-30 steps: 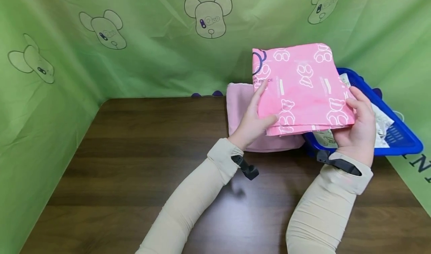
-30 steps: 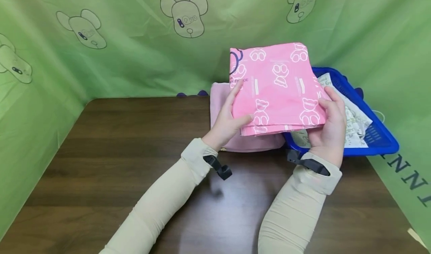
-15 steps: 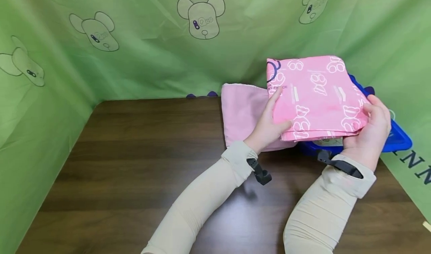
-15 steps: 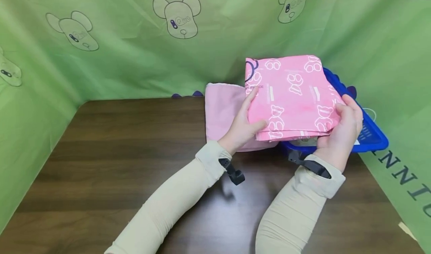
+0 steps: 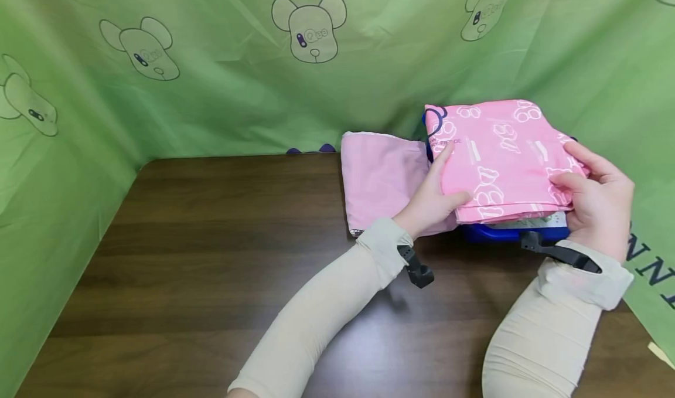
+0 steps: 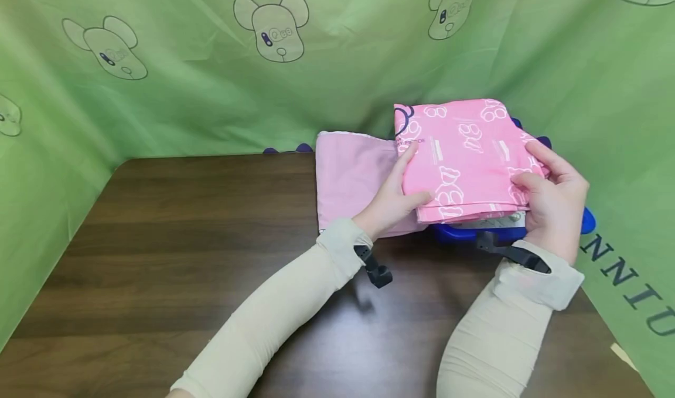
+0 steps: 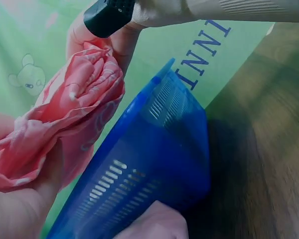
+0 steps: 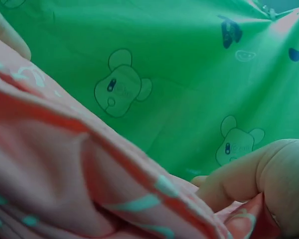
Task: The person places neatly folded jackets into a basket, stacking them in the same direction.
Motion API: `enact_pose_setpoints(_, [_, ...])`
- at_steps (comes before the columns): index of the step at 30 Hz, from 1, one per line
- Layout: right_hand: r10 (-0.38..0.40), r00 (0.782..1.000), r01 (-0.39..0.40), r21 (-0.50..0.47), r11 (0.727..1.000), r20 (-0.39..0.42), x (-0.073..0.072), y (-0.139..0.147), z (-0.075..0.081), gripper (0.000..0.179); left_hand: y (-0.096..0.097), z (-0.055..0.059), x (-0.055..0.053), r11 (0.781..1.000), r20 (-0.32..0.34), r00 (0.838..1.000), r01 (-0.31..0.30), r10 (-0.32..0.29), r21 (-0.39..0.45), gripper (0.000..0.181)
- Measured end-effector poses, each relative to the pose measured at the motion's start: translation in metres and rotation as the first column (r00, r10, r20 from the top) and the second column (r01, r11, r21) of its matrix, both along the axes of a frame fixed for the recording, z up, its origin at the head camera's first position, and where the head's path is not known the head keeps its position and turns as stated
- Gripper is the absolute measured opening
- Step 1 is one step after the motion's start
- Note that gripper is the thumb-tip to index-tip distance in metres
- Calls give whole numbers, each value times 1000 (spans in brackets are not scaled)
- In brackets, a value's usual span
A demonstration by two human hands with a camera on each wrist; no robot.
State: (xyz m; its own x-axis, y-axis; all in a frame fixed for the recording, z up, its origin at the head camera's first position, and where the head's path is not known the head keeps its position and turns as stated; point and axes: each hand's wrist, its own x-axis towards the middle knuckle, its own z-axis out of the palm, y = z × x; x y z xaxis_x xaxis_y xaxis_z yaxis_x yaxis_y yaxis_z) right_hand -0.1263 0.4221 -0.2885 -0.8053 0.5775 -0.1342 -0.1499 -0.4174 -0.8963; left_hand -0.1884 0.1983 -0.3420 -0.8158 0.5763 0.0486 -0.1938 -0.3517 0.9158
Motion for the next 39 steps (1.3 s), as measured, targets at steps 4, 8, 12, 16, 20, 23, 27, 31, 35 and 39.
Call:
enact_pose_setpoints(4, [-33,999,33,-3,999,-11,-6,13,-1,68,13,5,-1,1000,-26,1000,17,-17,-21,103])
enact_pose_setpoints(8, [-74,997,73,-46,996,-25,-12,23,-8,71,23,8,-2,992,-106,994,10,-24,-126,99])
enact_pose_setpoints(12, [-131,991,128,-78,989,-34,-17,32,-17,74,28,6,-2,961,-233,971,-14,-53,-277,90])
enact_pose_setpoints(16, [-117,992,115,-41,993,-46,-24,42,-27,74,28,0,-2,934,-285,954,-19,-89,-357,78])
enact_pose_setpoints(20, [9,996,-19,111,994,89,-30,53,-37,71,26,-4,0,940,-192,976,29,-100,-340,67])
enact_pose_setpoints(23, [114,961,-175,234,956,253,-31,62,-42,67,23,-5,3,941,-147,985,39,-93,-337,60])
enact_pose_setpoints(27, [160,899,-313,342,886,407,-30,68,-40,63,18,-4,7,933,-178,978,36,-106,-358,54])
enact_pose_setpoints(31, [33,837,-371,522,768,546,-29,57,-32,65,14,-2,9,893,-283,946,15,-158,-450,51])
enact_pose_setpoints(35, [-139,780,-399,657,640,610,-25,38,-22,68,12,-4,9,874,-366,911,-13,-190,-485,49])
enact_pose_setpoints(39, [-186,774,-414,705,575,606,-21,21,-14,67,10,-11,8,885,-354,916,5,-191,-465,46])
